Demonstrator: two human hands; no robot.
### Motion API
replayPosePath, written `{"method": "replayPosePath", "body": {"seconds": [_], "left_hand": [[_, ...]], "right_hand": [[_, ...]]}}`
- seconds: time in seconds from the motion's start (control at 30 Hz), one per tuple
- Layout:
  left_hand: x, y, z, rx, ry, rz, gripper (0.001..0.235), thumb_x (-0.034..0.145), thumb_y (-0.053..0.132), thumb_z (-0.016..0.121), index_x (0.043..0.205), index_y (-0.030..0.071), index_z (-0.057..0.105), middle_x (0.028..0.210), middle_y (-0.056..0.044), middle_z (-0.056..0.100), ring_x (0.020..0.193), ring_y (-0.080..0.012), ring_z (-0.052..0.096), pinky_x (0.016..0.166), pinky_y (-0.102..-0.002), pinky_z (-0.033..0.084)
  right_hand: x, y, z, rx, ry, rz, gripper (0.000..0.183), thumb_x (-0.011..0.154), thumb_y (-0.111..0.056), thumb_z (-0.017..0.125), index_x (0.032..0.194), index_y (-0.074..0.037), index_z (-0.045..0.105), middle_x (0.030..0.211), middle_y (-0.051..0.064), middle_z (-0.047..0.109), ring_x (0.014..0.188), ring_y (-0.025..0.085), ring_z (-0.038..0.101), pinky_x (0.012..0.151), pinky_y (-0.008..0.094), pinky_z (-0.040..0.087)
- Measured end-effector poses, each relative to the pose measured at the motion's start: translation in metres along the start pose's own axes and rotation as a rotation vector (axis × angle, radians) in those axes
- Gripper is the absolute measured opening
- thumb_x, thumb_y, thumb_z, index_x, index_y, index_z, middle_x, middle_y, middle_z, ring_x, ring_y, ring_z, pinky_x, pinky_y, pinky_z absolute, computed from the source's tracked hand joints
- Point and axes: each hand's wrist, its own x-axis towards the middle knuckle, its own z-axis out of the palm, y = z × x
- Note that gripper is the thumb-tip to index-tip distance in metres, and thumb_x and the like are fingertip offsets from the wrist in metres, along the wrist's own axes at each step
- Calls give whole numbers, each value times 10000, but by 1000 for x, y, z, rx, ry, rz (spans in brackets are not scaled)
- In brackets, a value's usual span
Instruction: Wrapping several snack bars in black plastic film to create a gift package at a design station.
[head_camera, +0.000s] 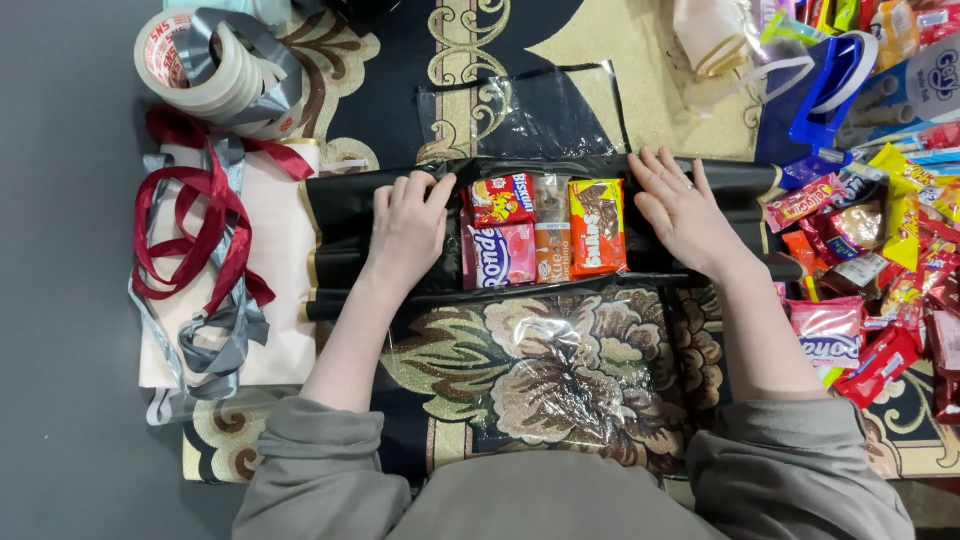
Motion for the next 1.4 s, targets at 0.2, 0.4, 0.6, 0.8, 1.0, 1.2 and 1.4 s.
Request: {"method": "replayPosePath", "body": {"seconds": [0.2, 0.4, 0.6, 0.8, 1.0, 1.2, 1.4], "left_hand": [[24, 2, 15, -95, 1, 42, 584, 890, 98, 648, 1465, 126, 545, 1285, -76, 583, 1255, -246, 517, 1157, -607, 200], [36, -16, 23, -184, -4, 37, 343, 951, 51, 614, 1263, 160, 705, 1095, -17, 709, 1110, -181, 629, 1199, -643, 149], [35, -13, 12, -201, -45, 21, 285, 1026, 153, 603, 1292, 188, 700, 1165, 15, 708, 1150, -144, 628, 1201, -559, 247], [23, -12, 18, -192, -33, 20, 243, 1015, 199, 612, 1223, 249, 727, 1089, 66, 717, 1082, -114, 632, 1205, -540, 253], [39, -9, -8, -349, -34, -50, 155, 1028, 200, 623, 1088, 197, 766, 979, 26, 736, 987, -169, 656, 1218, -660, 103], [42, -6, -14, -324, -34, -42, 132, 965, 203, 625, 1004, 216, 751, 962, 33, 729, 1003, -185, 650, 1208, -718, 9], [62, 20, -32, -511, -285, -83, 563, 988, 540, 534, 1408, 169, 593, 1423, -112, 632, 1326, -283, 581, 1194, -680, -111]], "right_hand": [[29, 16, 18, -287, 159, -163, 680, 939, -97, 656, 1592, -205, 498, 1497, 40, 608, 1426, 230, 519, 1256, 506, 261], [36, 15, -10, -342, 339, -180, 150, 1006, -189, 714, 1140, -227, 768, 1176, -61, 778, 1278, 111, 672, 1284, 393, 293], [42, 26, 7, -377, 321, -235, 390, 932, -276, 753, 1320, -246, 724, 1322, -68, 732, 1316, 107, 626, 1268, 365, 316], [36, 18, 7, -415, 462, -247, 144, 990, -210, 740, 1071, -321, 783, 1073, -165, 794, 1144, 16, 719, 1246, 261, 374], [39, 15, -4, -304, 411, -238, 55, 995, -186, 761, 1029, -216, 792, 1011, -68, 797, 1175, 102, 719, 1246, 333, 390], [40, 16, -9, -288, 306, -213, 97, 997, -157, 727, 1058, -204, 785, 1056, -47, 792, 1176, 145, 711, 1268, 374, 348], [30, -21, -31, -177, 69, -161, 482, 904, -38, 630, 1340, -228, 709, 1134, 80, 739, 1214, 317, 658, 1265, 527, 301]]}}
